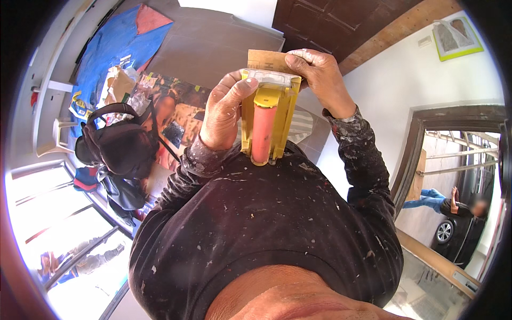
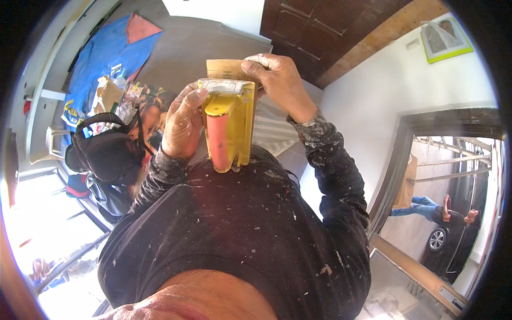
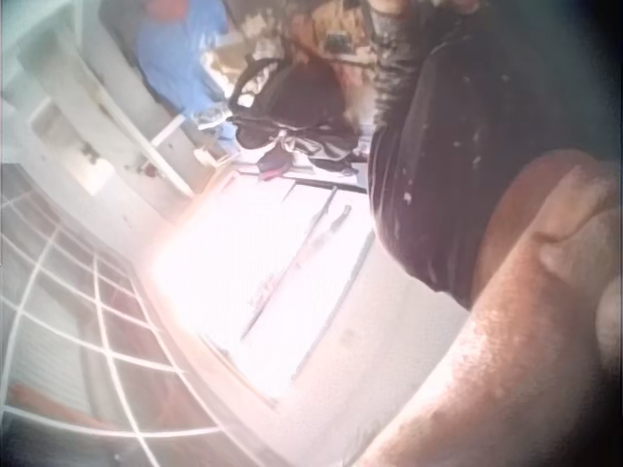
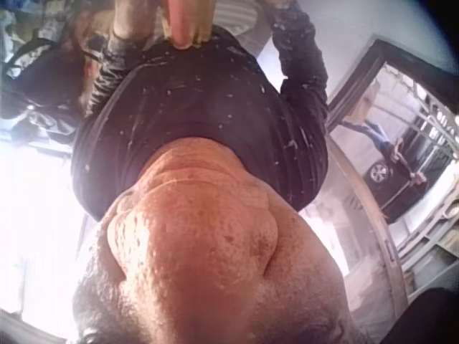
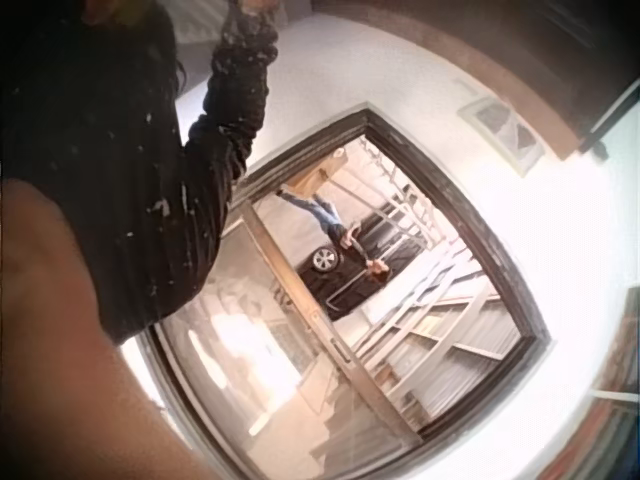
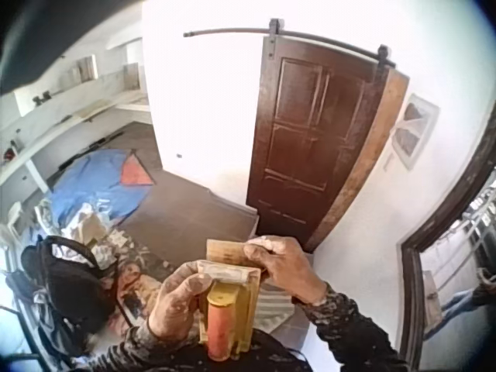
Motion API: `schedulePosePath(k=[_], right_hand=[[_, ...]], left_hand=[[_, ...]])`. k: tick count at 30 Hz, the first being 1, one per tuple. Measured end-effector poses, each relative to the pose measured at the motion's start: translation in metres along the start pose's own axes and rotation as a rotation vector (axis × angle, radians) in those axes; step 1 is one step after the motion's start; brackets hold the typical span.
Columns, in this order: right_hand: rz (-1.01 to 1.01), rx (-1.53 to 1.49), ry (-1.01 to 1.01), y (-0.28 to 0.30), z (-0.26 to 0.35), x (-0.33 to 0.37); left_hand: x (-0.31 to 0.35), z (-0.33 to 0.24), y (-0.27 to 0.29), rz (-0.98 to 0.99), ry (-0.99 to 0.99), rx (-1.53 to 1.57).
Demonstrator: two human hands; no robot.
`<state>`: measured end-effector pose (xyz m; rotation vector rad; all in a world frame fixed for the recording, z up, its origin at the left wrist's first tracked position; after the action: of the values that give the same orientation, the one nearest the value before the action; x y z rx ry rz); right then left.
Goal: The person scrapes dried material from a metal trowel using a putty knife. Then they pick up a rectangular sanding block and a sheet of sandpaper, wrap the sandpaper around the block, and secure it with a yellow tape dispenser. The person works in a room with blue and red floor coverings and scattered renovation materials.
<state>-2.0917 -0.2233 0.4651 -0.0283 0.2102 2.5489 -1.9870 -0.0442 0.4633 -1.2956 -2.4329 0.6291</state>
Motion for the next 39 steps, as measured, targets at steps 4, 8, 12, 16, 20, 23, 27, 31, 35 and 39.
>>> schedulePosePath(k=[4, 8, 12, 16, 20, 23, 27, 31, 35, 39], right_hand=[[0.020, 0.117, 0.121, -0.017, 0.018, 0.001], [0.054, -0.011, 0.079, -0.027, 0.034, 0.012], [0.089, 0.049, 0.089, -0.030, 0.042, 0.017], [0.110, 0.114, 0.119, -0.040, 0.045, 0.022], [0.106, 0.090, 0.060, -0.042, 0.048, 0.027], [0.136, -0.039, 0.090, -0.041, 0.050, 0.030], [0.193, -0.193, 0.010, -0.036, 0.049, 0.038], [0.196, -0.211, 0.023, -0.030, 0.042, 0.041], [0.195, -0.266, 0.004, -0.031, 0.049, 0.045], [0.190, -0.227, 0.008, -0.024, 0.042, 0.044]], left_hand=[[0.008, -0.002, 0.009, -0.179, -0.097, -0.006], [0.012, -0.013, 0.028, -0.289, -0.162, -0.291], [0.017, -0.025, 0.020, 0.079, 0.119, 0.027], [0.019, -0.028, 0.031, 0.113, 0.141, 0.057], [0.022, -0.033, 0.033, 0.121, 0.158, -0.036], [0.019, -0.037, 0.035, 0.162, 0.169, -0.105], [0.014, -0.041, 0.038, 0.200, 0.172, -0.118], [0.009, -0.038, 0.031, 0.196, 0.145, -0.117], [0.004, -0.040, 0.025, 0.227, 0.175, -0.144], [0.000, -0.040, 0.018, 0.196, 0.139, -0.162]])
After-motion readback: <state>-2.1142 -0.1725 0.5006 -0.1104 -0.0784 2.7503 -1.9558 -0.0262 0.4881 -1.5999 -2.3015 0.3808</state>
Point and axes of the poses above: each hand's wrist, its own x-axis away from the middle knuckle, its own y-axis out of the back of the hand, z = x × y, the point moved 2 cm from there along -x, towards the middle knuckle
